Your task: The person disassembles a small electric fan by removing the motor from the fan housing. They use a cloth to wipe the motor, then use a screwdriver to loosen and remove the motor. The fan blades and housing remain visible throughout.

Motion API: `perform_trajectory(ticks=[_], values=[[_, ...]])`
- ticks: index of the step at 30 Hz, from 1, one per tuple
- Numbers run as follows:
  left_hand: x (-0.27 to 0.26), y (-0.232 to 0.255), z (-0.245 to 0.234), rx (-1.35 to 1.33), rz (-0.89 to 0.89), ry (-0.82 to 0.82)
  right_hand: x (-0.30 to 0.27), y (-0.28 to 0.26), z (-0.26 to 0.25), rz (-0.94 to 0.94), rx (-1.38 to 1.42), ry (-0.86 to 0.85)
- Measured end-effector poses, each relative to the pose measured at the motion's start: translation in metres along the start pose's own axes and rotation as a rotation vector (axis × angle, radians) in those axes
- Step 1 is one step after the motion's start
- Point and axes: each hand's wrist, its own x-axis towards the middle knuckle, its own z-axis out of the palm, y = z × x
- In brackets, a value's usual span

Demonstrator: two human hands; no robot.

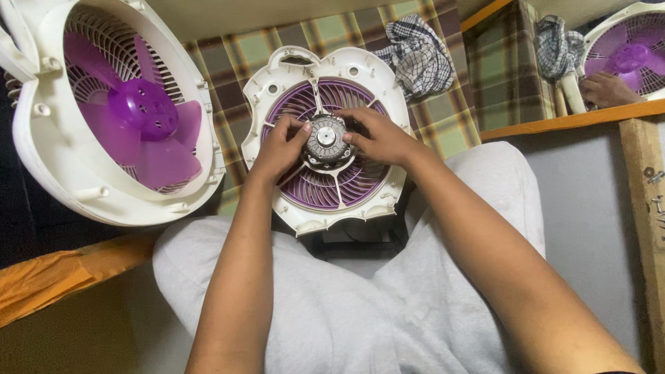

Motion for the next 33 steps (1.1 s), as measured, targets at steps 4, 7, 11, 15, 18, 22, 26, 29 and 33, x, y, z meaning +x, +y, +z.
perform_trajectory(ticks=[4,7,11,15,18,22,26,29,33], values=[[-0.001,0.003,0.001,-0.002,-0.042,0.015,-0.001,0.001,0.002,0.048,0.042,-0.009],[-0.003,0.005,0.000,0.020,-0.087,0.020,-0.001,0.002,0.001,0.078,0.053,-0.049],[-0.004,0.002,0.001,-0.020,-0.046,0.021,-0.001,0.002,0.001,0.052,0.059,-0.052],[-0.001,-0.007,0.000,-0.029,-0.028,0.011,-0.003,0.000,0.002,0.085,0.068,-0.057],[0.002,-0.014,-0.001,-0.041,-0.019,-0.002,-0.003,-0.006,0.000,0.075,0.079,-0.067],[0.008,-0.021,-0.002,-0.333,-0.250,-0.043,-0.005,-0.020,-0.008,-0.001,-0.064,-0.103],[0.010,-0.024,-0.002,-0.309,-0.254,-0.044,-0.008,-0.036,-0.004,-0.084,-0.215,-0.058],[0.011,-0.025,-0.001,-0.288,-0.248,-0.035,-0.004,-0.039,0.004,-0.068,-0.254,-0.026],[0.013,-0.026,0.001,-0.246,-0.108,-0.018,0.001,-0.032,0.006,-0.116,-0.259,-0.001]])
